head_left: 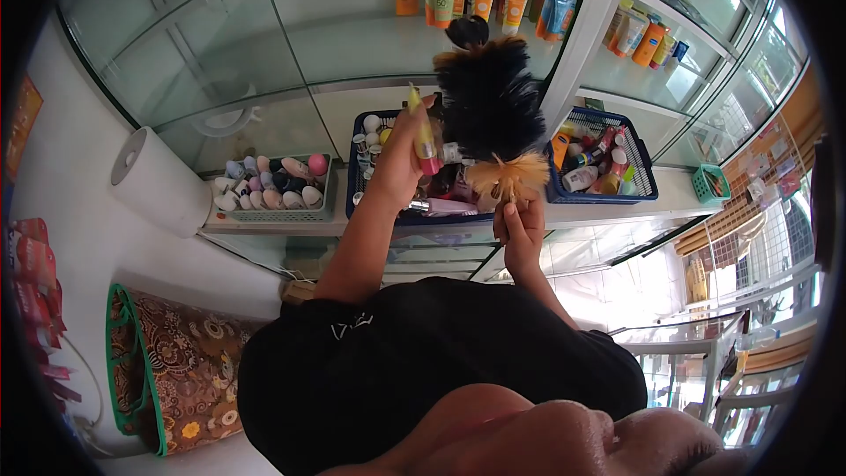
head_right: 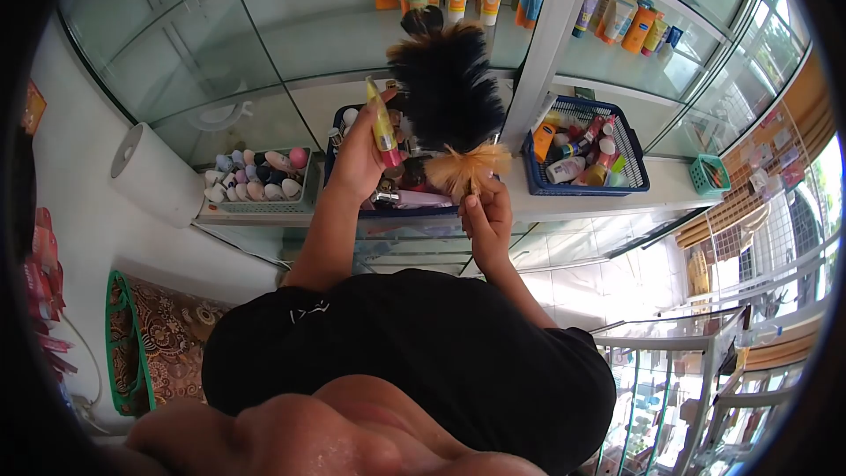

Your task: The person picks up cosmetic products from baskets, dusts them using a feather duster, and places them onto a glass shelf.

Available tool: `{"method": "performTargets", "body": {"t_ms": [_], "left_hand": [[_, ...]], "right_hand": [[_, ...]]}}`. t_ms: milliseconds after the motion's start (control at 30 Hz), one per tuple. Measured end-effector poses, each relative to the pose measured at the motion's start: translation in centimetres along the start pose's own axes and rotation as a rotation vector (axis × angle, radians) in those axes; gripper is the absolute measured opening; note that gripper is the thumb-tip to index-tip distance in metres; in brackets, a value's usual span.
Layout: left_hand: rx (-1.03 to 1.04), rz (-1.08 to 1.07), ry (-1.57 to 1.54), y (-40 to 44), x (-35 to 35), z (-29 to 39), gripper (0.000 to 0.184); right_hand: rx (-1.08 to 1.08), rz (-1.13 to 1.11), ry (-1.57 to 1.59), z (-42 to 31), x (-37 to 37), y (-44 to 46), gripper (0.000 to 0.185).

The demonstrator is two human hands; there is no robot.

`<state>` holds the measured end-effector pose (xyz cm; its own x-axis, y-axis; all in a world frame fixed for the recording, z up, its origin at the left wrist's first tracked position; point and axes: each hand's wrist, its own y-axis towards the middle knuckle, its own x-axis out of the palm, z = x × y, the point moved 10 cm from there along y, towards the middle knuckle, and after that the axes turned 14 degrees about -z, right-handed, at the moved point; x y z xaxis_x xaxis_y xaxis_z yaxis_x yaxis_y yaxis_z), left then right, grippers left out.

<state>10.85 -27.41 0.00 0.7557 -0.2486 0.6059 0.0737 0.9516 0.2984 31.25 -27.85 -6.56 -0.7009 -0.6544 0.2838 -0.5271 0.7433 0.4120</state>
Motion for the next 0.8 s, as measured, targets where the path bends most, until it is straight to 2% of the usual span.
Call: {"method": "performTargets", "body": {"t_ms": [100, 133, 200, 233, 267, 333, 367, 400, 467, 500, 567, 600, 700, 800], "left_hand": [[-0.03, -0.062, -0.163, 0.7, 0.5, -0.9, 0.049], [-0.009, 0.002, -0.168, 0.6, 0.1, -1.0, 0.047], [0.033, 0.131, -0.175, 0.3, -0.5, -1.1, 0.044], [0.018, 0.103, 0.256, 0.8, -2.8, -1.0, 0.043], [0.002, 0.072, 0.686, 1.4, -2.9, 0.3, 0.042], [-0.017, -0.099, 0.143, 1.9, -2.8, -1.7, 0.041], [0.061, -0.026, 0.379, 1.2, -2.1, -0.7, 0.042], [0.142, 0.047, 0.614, 0.4, -1.3, 0.2, 0.043], [0.219, 0.103, 0.506, 0.0, -0.5, 1.5, 0.044], [0.207, 0.084, 0.165, 0.1, -0.4, 1.3, 0.044], [0.142, 0.025, 0.027, -0.1, 0.5, 1.4, 0.043], [0.107, 0.016, 0.038, -0.4, 0.4, 1.3, 0.044], [0.127, 0.037, 0.05, -0.4, -0.5, 1.3, 0.037], [0.138, 0.06, 0.037, -0.6, -0.5, 1.5, 0.037]], "right_hand": [[-0.02, -0.011, -0.049, -0.3, 0.5, 0.5, 0.034], [-0.025, -0.006, -0.075, -0.3, 0.7, 0.4, 0.035], [0.025, -0.181, -0.156, 0.0, 2.5, 0.3, 0.036], [0.048, -0.269, -0.198, 0.1, 3.3, 0.3, 0.037], [0.055, -0.429, -0.377, -0.2, 4.5, 0.1, 0.037], [0.027, -0.612, -0.497, -0.8, 5.9, 0.1, 0.036], [0.013, -0.702, -0.554, -0.9, 6.8, -0.1, 0.036], [-0.052, -0.606, -0.597, -1.8, 6.5, 0.4, 0.037], [-0.178, -0.413, -0.68, -3.7, 5.8, 0.9, 0.038], [-0.112, -0.327, -0.486, -3.0, 4.1, 1.3, 0.039], [0.02, -0.155, -0.095, -0.6, 0.9, 1.6, 0.041], [-0.022, -0.08, -0.092, -1.3, 0.9, 2.1, 0.04], [-0.039, -0.031, -0.11, -2.4, 1.8, 2.4, 0.037], [0.122, -0.156, -0.056, 0.3, 3.5, 1.4, 0.036]]}}
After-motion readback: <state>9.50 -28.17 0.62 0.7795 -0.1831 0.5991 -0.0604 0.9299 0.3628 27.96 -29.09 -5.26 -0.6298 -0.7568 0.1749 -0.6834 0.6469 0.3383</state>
